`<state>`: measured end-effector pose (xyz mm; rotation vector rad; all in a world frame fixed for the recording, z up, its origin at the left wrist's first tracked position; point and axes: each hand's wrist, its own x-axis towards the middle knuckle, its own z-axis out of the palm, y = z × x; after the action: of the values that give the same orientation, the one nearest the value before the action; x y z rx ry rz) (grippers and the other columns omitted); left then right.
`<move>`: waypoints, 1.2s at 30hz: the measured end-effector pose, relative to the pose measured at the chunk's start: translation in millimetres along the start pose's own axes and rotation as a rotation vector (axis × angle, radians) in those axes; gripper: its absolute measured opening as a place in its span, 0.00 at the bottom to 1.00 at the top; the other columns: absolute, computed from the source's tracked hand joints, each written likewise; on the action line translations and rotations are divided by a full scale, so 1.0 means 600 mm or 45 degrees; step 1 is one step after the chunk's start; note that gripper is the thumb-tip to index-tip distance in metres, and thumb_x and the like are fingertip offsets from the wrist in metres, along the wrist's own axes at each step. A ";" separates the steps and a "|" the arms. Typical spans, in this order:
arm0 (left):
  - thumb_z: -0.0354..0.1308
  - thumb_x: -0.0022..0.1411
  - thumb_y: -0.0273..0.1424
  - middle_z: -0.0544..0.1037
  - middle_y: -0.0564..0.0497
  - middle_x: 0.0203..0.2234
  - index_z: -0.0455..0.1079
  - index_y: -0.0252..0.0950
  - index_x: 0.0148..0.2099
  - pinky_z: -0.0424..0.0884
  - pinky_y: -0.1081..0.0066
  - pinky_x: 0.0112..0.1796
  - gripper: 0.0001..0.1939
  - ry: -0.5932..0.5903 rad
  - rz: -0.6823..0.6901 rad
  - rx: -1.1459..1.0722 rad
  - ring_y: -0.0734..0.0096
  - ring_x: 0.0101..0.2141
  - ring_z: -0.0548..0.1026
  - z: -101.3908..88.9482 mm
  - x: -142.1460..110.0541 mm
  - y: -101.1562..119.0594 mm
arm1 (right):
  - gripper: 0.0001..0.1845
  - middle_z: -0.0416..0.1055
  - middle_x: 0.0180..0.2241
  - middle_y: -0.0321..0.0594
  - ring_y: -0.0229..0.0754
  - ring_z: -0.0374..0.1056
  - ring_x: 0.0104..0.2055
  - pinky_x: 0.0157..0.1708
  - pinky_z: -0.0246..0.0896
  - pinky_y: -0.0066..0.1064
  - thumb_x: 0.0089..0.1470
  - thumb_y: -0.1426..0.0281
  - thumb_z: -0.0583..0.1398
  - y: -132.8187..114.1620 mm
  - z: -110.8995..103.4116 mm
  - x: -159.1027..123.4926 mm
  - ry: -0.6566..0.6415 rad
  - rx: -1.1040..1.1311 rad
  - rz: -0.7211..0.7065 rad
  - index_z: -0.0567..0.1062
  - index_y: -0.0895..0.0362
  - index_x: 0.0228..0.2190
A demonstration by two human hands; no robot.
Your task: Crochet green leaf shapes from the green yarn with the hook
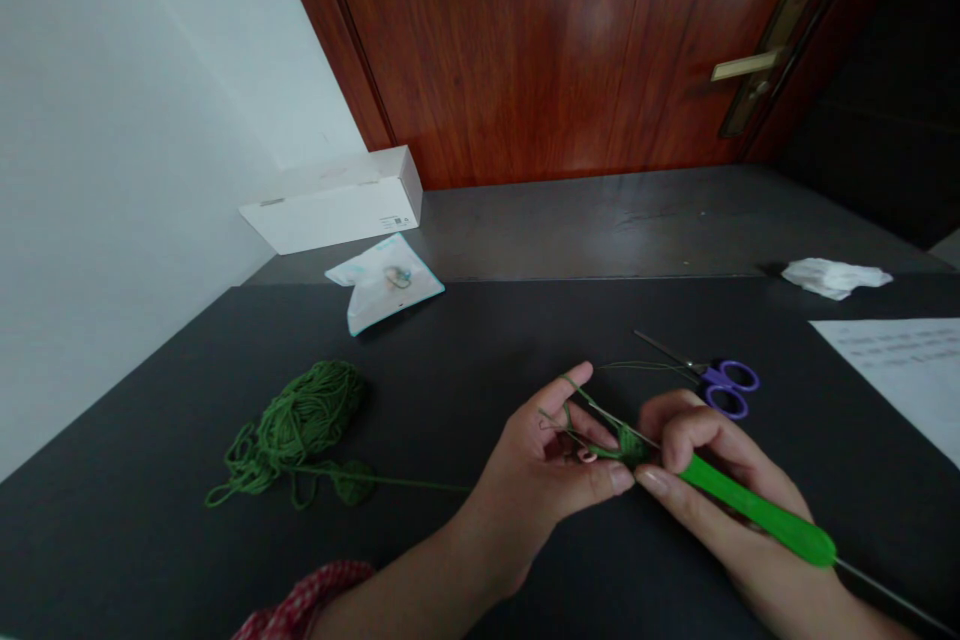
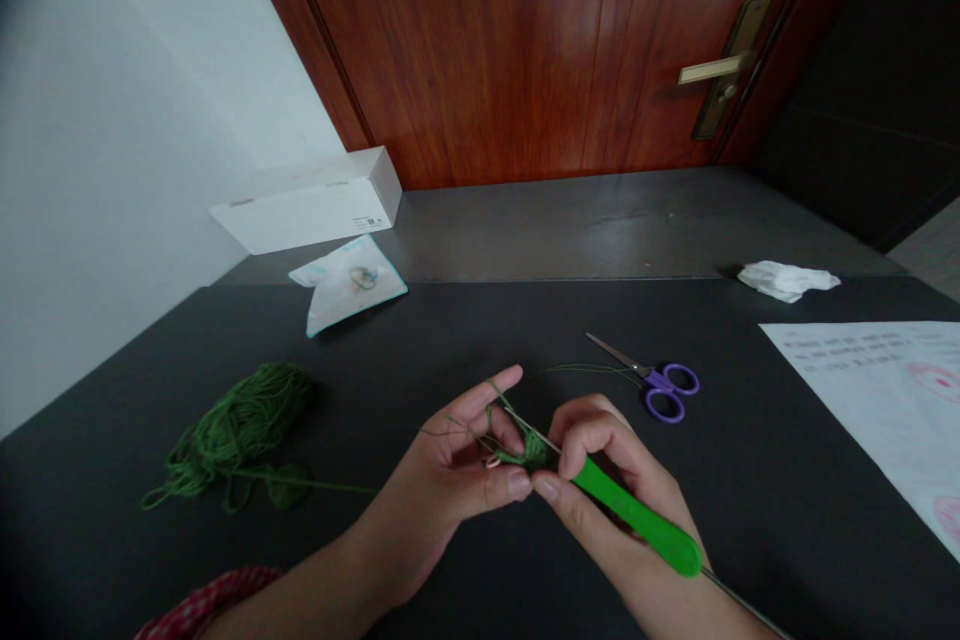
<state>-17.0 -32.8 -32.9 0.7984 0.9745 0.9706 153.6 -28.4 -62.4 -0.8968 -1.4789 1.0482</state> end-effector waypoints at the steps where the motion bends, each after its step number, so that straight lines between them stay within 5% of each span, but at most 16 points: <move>1: 0.72 0.44 0.25 0.72 0.56 0.30 0.62 0.38 0.63 0.64 0.68 0.39 0.44 0.003 0.008 0.011 0.74 0.32 0.69 0.000 0.000 -0.001 | 0.10 0.70 0.31 0.35 0.41 0.67 0.32 0.31 0.63 0.28 0.50 0.74 0.66 0.001 0.000 0.000 -0.006 0.005 0.007 0.70 0.50 0.25; 36: 0.71 0.45 0.25 0.71 0.58 0.29 0.59 0.34 0.64 0.64 0.68 0.40 0.45 -0.010 0.008 0.007 0.75 0.32 0.69 0.000 -0.002 0.006 | 0.11 0.72 0.34 0.33 0.38 0.70 0.36 0.33 0.65 0.25 0.52 0.76 0.64 0.009 0.000 -0.003 -0.048 0.048 0.028 0.69 0.50 0.26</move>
<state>-18.6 -32.8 -29.4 0.8099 0.9691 0.9695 153.8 -28.2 -68.3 -0.8723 -1.4783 1.1109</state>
